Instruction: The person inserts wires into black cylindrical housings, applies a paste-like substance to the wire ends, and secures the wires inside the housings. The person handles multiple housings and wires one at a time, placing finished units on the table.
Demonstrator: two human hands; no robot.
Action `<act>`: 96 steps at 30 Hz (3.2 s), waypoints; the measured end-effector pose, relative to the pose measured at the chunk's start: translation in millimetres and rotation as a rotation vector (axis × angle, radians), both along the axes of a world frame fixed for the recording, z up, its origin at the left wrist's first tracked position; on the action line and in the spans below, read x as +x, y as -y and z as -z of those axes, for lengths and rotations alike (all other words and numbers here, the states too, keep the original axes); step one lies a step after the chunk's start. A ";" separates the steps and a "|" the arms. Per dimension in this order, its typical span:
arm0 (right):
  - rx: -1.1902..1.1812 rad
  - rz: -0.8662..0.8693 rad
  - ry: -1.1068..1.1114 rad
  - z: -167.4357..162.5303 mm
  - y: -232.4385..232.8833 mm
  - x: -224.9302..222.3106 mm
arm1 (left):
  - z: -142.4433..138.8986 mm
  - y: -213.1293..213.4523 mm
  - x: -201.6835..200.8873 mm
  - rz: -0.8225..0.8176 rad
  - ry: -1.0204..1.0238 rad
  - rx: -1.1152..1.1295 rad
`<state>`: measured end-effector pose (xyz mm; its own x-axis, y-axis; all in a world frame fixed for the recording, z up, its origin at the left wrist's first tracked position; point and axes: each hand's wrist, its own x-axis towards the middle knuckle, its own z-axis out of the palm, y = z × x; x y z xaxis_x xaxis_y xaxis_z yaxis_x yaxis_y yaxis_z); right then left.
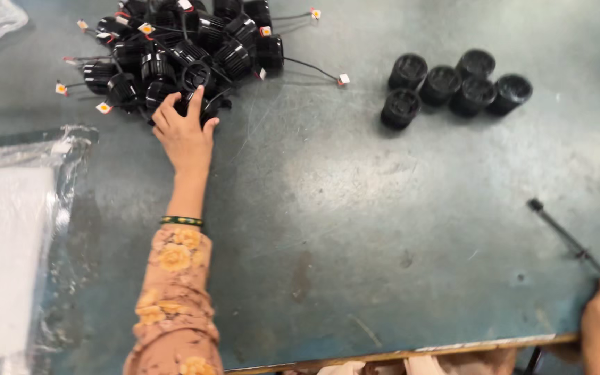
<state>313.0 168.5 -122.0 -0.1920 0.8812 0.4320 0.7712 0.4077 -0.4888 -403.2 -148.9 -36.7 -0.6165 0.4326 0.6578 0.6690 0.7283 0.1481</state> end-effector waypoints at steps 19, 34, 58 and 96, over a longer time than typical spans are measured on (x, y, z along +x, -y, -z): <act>0.332 0.050 0.178 -30.3 21.2 -32.1 | -37.7 -137.8 172.4 0.511 0.058 0.146; 0.333 -0.100 -0.268 -80.6 44.4 -46.3 | -7.3 -293.7 483.9 1.417 -0.030 -0.241; -0.766 -0.624 -1.662 -84.0 77.7 -119.2 | -11.6 -143.8 448.0 1.442 1.669 -0.032; -0.925 -0.358 -1.496 -53.2 65.6 -116.3 | -161.4 -43.5 429.4 2.078 1.771 0.421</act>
<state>196.7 102.9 -68.7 -0.3567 0.9207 -0.1582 -0.5500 -0.3439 -0.7611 26.2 -105.4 124.7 0.2821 0.8039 0.5237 -0.5940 -0.2823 0.7533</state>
